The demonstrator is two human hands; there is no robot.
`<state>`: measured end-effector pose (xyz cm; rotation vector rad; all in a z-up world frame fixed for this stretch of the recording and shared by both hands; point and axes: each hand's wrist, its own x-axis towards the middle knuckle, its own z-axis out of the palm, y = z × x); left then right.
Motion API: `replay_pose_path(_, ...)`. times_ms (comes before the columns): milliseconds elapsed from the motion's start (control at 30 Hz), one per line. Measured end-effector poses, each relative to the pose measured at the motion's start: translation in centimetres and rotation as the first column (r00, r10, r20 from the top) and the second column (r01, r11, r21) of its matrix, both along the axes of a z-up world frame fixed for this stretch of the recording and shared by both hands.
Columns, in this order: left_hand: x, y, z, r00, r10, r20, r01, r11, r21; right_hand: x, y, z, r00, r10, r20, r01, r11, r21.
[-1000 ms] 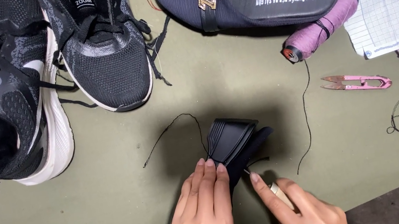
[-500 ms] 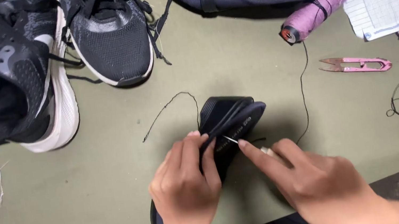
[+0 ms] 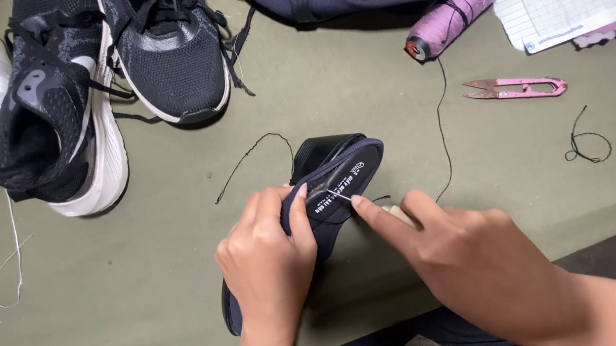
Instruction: The person uses a wooden awl to pierce holes in the sole of a dark blue slip-on shoe and then sews the sole to the upper using a needle and black thread. They pull the thread tight, tie a knot, and trim the excess thread with scissors.
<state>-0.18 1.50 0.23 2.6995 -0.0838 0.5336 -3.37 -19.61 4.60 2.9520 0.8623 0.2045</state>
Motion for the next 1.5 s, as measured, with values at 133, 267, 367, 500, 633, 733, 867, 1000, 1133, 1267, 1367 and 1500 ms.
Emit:
replay_pose_path(133, 0.0, 0.0, 0.0, 1.000, -0.011, 0.018, 0.011, 1.000, 0.006, 0.3, 0.1, 0.0, 0.996, -0.016, 0.084, 0.022, 0.997, -0.068)
replay_pose_path(267, -0.3, -0.4, 0.2, 0.999, -0.010, 0.038, 0.009, 1.000, 0.009, 0.6, -0.1, 0.0, 0.999, -0.013, 0.031, 0.013, 1.000, -0.005)
replay_pose_path(367, -0.4, -0.8, 0.3, 0.998, -0.012, 0.069, 0.010, 1.000, 0.025, 0.9, -0.2, 0.0, 0.999, -0.017, -0.031, 0.018, 1.000, 0.019)
replay_pose_path(500, -0.4, -0.8, 0.2, 0.996, -0.012, 0.088, 0.010, 1.000, 0.030, 1.0, -0.2, 0.3, 0.988, -0.006, -0.157, 0.014, 0.999, 0.045)
replay_pose_path(633, -0.3, -0.9, 0.6, 0.996, -0.019, 0.086, 0.017, 1.000, 0.024, 0.8, -0.1, 0.1, 0.982, -0.026, -0.187, 0.031, 0.999, 0.020)
replay_pose_path(733, -0.3, -0.9, 0.7, 0.995, -0.021, 0.099, 0.019, 1.000, 0.021, 0.8, -0.1, 0.1, 0.962, -0.057, -0.268, 0.056, 0.998, -0.011)
replay_pose_path(867, -0.3, -1.0, 0.6, 0.995, -0.033, 0.098, 0.031, 0.999, 0.026, 0.8, -0.2, -0.1, 0.935, -0.094, -0.342, 0.085, 0.995, -0.043)
replay_pose_path(1000, -0.4, -1.1, 0.7, 0.994, -0.037, 0.107, 0.034, 0.999, 0.029, 0.9, -0.3, -0.1, 0.891, -0.121, -0.437, 0.108, 0.993, -0.055)
replay_pose_path(1133, -0.4, -1.0, 0.6, 0.994, -0.040, 0.102, 0.037, 0.999, 0.024, 0.8, -0.1, 0.0, 0.885, -0.095, -0.455, 0.072, 0.995, -0.069)
replay_pose_path(1267, -0.5, -1.0, 0.6, 0.997, -0.042, 0.066, 0.041, 0.999, 0.017, 0.3, -0.2, -0.7, 0.863, -0.120, -0.491, 0.125, 0.992, -0.024)
replay_pose_path(1367, -0.5, -1.0, 0.5, 0.997, -0.049, 0.061, 0.047, 0.998, 0.031, 0.0, -0.2, -1.0, 0.867, -0.120, -0.484, 0.134, 0.991, -0.006)
replay_pose_path(1500, -0.4, -0.9, 0.3, 0.993, -0.067, 0.096, 0.062, 0.996, 0.056, -0.3, 0.0, -1.7, 0.887, -0.114, -0.447, 0.125, 0.992, -0.005)
